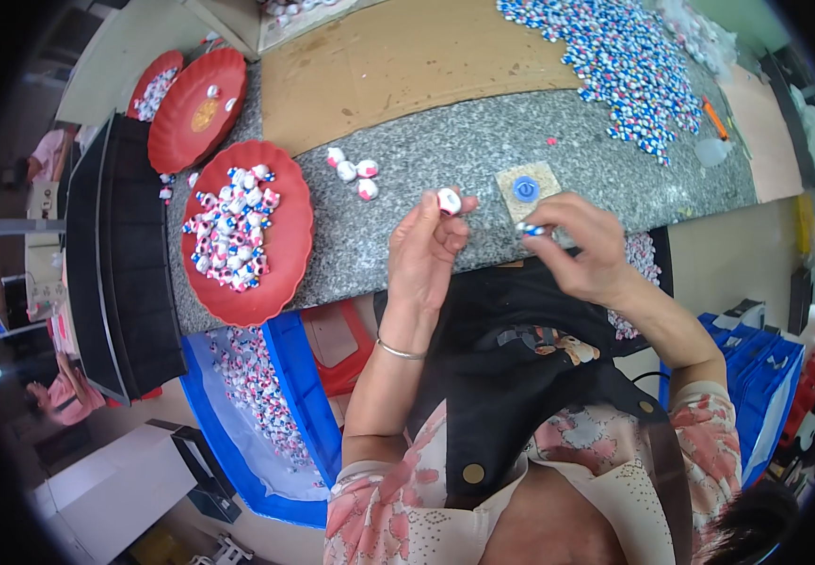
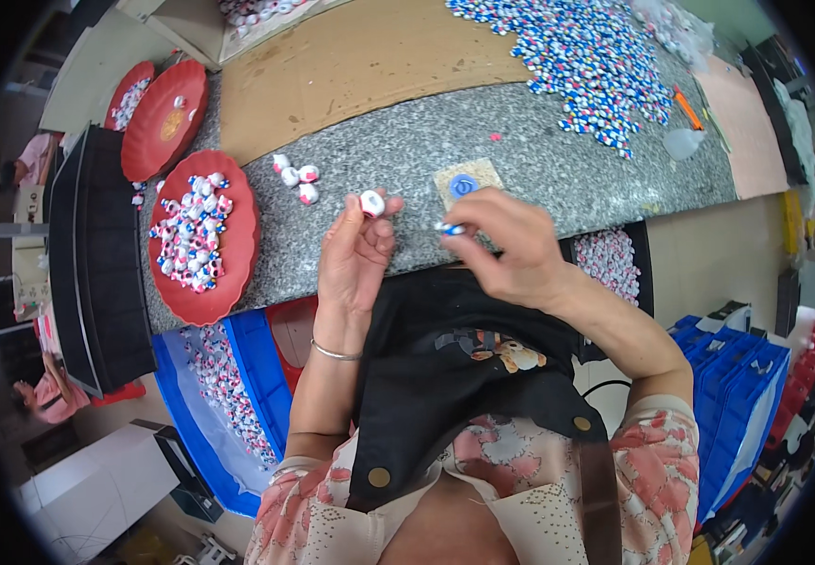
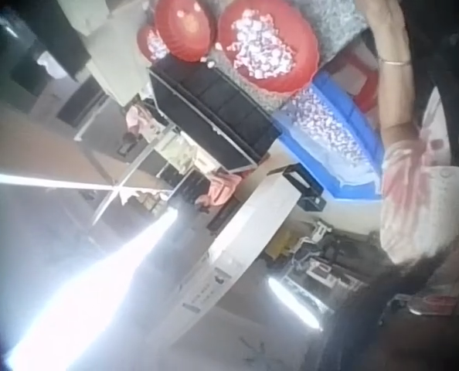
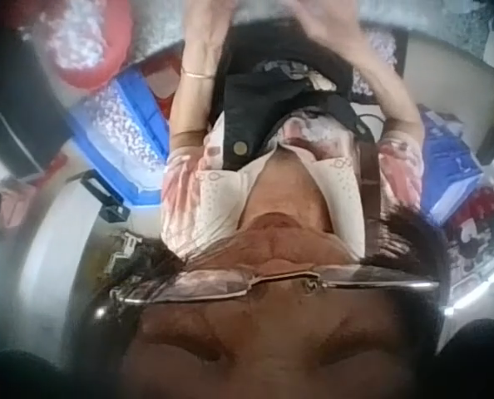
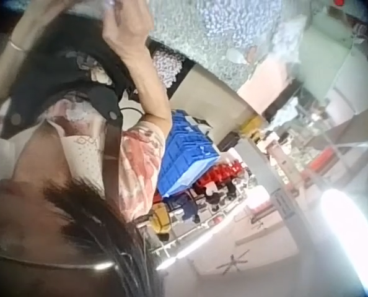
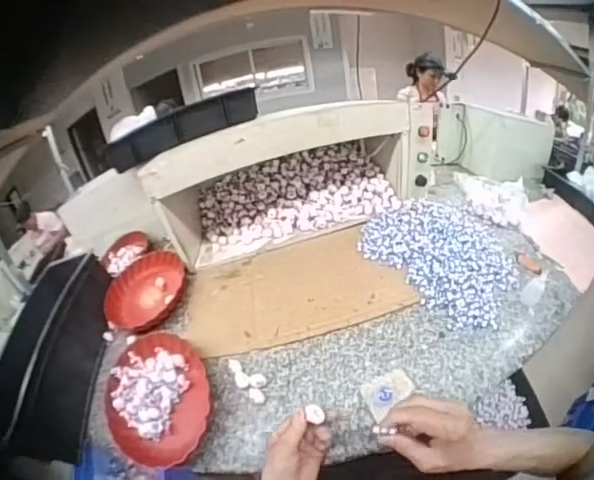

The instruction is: Assembling small plastic toy parts and sorting them into trays.

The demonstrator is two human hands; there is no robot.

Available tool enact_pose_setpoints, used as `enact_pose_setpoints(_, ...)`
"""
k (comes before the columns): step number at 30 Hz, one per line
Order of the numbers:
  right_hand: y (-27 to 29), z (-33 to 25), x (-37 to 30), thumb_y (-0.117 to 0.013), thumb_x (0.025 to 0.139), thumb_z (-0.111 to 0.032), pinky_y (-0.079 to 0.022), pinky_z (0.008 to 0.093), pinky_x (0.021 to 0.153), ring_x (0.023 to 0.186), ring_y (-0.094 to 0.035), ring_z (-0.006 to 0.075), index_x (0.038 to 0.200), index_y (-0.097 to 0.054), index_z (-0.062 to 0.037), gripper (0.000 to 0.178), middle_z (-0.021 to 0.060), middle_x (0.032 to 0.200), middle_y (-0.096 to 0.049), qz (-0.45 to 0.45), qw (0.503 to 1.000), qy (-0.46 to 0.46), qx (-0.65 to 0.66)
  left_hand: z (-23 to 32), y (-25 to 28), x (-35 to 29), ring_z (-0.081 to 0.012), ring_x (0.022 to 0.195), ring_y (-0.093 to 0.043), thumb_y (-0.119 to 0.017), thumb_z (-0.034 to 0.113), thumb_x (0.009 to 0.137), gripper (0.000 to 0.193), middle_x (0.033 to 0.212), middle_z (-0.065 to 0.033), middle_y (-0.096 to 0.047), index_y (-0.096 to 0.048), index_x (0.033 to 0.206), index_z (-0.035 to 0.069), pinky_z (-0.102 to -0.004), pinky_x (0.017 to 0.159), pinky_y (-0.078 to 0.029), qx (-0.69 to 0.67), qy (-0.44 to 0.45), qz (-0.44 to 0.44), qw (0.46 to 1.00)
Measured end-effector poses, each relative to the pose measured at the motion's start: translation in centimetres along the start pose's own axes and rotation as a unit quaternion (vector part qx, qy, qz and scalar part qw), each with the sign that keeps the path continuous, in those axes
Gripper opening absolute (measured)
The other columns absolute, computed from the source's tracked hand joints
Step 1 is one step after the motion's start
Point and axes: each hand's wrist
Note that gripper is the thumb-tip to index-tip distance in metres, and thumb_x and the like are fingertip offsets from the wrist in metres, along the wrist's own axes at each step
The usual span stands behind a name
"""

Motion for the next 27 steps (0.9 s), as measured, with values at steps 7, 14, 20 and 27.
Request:
enact_pose_setpoints(7, 1.6, 1.5, -1.1, -0.065, 0.082, 0.002, -0.045, 0.0226, 0.074, 0.082, -0.055, 0.008, 0.095, -0.06, 0.0003, 0.014, 0.0028, 0.091, -0.058, -0.005, 0.961, -0.237, 0.143, 2.8, 2.3, -3.4, -0.0213, 0.066, -0.067, -0.062, 0.014, 0.089, 0.023, 0.1, -0.0169, -0.068, -0.061, 0.108, 0.001, -0.0312, 0.055, -0.051, 0.638, -0.324, 0.008, 0.699)
enact_pose_setpoints(14, 1.4, 1.7, -1.3, -0.066, 0.082, 0.002, -0.044, 0.0219, 0.074, 0.082, -0.054, 0.0076, 0.096, -0.06, 0.0006, 0.015, 0.0027, 0.093, -0.057, -0.029, 0.965, -0.216, 0.149, 3.7, 4.2, -6.8, -0.0324, 0.069, -0.067, -0.061, 0.021, 0.09, 0.027, 0.122, -0.0249, -0.058, -0.052, 0.101, -0.002, -0.0375, 0.055, -0.053, 0.863, -0.189, -0.023, 0.467)
enact_pose_setpoints(20, 1.1, 2.0, -1.8, -0.065, 0.085, 0.0, -0.045, 0.0208, 0.073, 0.082, -0.056, 0.0061, 0.098, -0.06, 0.0004, 0.014, 0.001, 0.091, -0.059, -0.022, 0.942, -0.27, 0.199, 5.5, 3.4, -8.5, -0.0183, 0.064, -0.067, -0.055, 0.024, 0.095, 0.024, 0.115, -0.0206, -0.062, -0.05, 0.102, 0.001, -0.03, 0.057, -0.048, 0.578, 0.029, -0.119, 0.807)
enact_pose_setpoints(27, 1.3, 1.2, -1.0, -0.061, 0.09, -0.005, -0.047, 0.0201, 0.075, 0.082, -0.058, 0.0043, 0.103, -0.06, 0.0, 0.014, 0.0003, 0.089, -0.063, -0.056, 0.859, -0.366, 0.353, 0.7, 1.8, -2.8, -0.0141, 0.075, -0.046, -0.045, 0.029, 0.1, 0.025, 0.088, -0.0073, -0.052, -0.052, 0.111, 0.007, -0.0286, 0.066, -0.038, 0.009, -0.048, -0.127, 0.991)
Point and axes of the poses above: each hand's wrist, its own x-axis towards the middle knuckle, its own y-axis out of the back of the hand, z = x × y
